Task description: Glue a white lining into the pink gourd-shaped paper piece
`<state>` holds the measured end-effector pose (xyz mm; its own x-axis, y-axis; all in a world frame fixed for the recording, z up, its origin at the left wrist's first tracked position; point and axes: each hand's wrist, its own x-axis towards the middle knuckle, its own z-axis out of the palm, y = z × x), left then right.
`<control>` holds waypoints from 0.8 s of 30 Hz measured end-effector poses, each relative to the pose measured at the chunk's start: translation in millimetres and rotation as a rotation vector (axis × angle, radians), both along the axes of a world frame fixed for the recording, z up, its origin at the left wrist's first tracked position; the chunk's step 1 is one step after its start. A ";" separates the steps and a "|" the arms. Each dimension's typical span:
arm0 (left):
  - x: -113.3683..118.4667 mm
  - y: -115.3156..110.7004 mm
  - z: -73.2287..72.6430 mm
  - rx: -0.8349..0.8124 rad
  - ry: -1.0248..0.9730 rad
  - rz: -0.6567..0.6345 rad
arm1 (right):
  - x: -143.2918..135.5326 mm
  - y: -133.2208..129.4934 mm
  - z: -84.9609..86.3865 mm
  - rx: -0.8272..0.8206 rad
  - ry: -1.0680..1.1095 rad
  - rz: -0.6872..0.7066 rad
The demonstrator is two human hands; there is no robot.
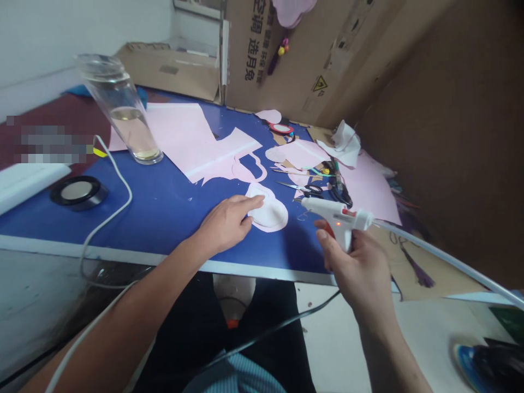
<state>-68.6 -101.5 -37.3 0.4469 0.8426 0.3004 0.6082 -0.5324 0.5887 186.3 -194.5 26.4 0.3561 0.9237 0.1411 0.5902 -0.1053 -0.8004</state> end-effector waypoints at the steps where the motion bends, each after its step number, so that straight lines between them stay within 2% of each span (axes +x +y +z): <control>1: -0.3 1.5 -2.3 0.023 -0.011 -0.014 | -0.1 3.4 0.0 -0.019 0.061 0.005; 8: -1.8 6.3 -8.1 0.115 -0.003 -0.082 | -10.1 36.1 -12.3 -0.074 0.649 0.214; 12: -2.0 6.5 -7.4 0.122 -0.002 -0.084 | -24.2 57.3 -14.1 -0.067 0.949 0.202; 18: -2.4 6.8 -7.4 0.106 0.013 -0.086 | -41.3 79.0 -16.7 -0.085 1.050 0.205; 24: -2.1 6.4 -8.2 0.114 0.023 -0.088 | -38.9 81.4 -29.6 -0.077 1.047 0.178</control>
<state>-70.7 -95.1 -45.5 0.5251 0.7611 0.3808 0.5691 -0.6467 0.5078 147.4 -113.1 -3.2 0.1247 0.9679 -0.2182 -0.3765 -0.1573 -0.9130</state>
